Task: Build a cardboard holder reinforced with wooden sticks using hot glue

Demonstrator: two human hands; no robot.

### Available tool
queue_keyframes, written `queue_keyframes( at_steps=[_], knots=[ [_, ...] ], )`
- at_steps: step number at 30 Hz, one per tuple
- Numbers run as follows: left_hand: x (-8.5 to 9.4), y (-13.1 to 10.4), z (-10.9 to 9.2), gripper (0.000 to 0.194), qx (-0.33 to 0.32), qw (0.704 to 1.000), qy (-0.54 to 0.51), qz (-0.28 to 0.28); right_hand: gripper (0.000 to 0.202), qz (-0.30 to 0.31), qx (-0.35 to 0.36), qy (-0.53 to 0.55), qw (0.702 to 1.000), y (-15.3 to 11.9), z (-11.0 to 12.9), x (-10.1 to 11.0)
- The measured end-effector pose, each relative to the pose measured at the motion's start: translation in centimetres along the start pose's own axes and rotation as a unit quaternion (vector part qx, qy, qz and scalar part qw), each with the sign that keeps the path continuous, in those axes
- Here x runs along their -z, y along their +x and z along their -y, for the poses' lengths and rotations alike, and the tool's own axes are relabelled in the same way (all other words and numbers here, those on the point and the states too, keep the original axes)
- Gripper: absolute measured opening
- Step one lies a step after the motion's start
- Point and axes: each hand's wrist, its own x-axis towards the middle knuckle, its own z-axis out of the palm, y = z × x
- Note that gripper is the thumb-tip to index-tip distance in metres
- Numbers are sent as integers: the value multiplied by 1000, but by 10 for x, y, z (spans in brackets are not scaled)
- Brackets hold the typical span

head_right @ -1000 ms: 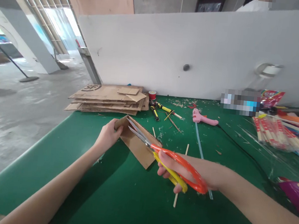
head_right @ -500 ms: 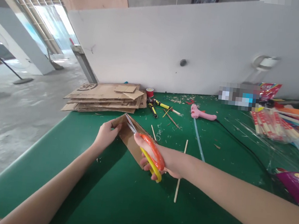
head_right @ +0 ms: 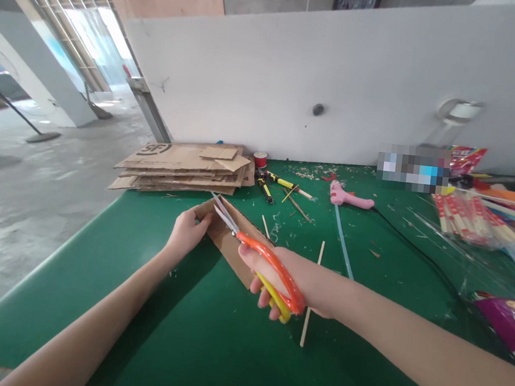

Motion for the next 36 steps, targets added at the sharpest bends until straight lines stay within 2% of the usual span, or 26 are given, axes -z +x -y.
queue_keyframes(
  at_steps=[2, 4, 7, 12, 14, 16, 26, 36],
  knots=[
    [1, -2, -1, 24, -5, 1000, 2, 1, 55, -25, -3, -88, 996, -3, -2, 3],
    [1, -5, -3, 24, -11, 1000, 7, 1, 52, -81, 10, -236, 968, -2, -3, 7],
    [3, -6, -5, 25, -17, 1000, 14, 5, 45, -171, 38, -447, 877, 1, -3, 7],
    [5, -4, -4, 26, -16, 999, 18, 21, 25, -216, 112, -662, 709, 5, 0, -3],
    [6, -4, -4, 26, -15, 999, 18, 26, 19, -235, 119, -703, 661, 5, 2, -7],
    [6, -4, -5, 27, -13, 999, 16, 26, 14, -254, 122, -723, 631, 6, 5, -12],
    [2, -4, -4, 31, -9, 1000, 22, 13, 35, -321, 129, -760, 551, 20, 11, -31],
    [4, -4, -4, 27, -1, 999, 46, 18, 36, -314, 136, -754, 561, 16, 11, -23]
  ],
)
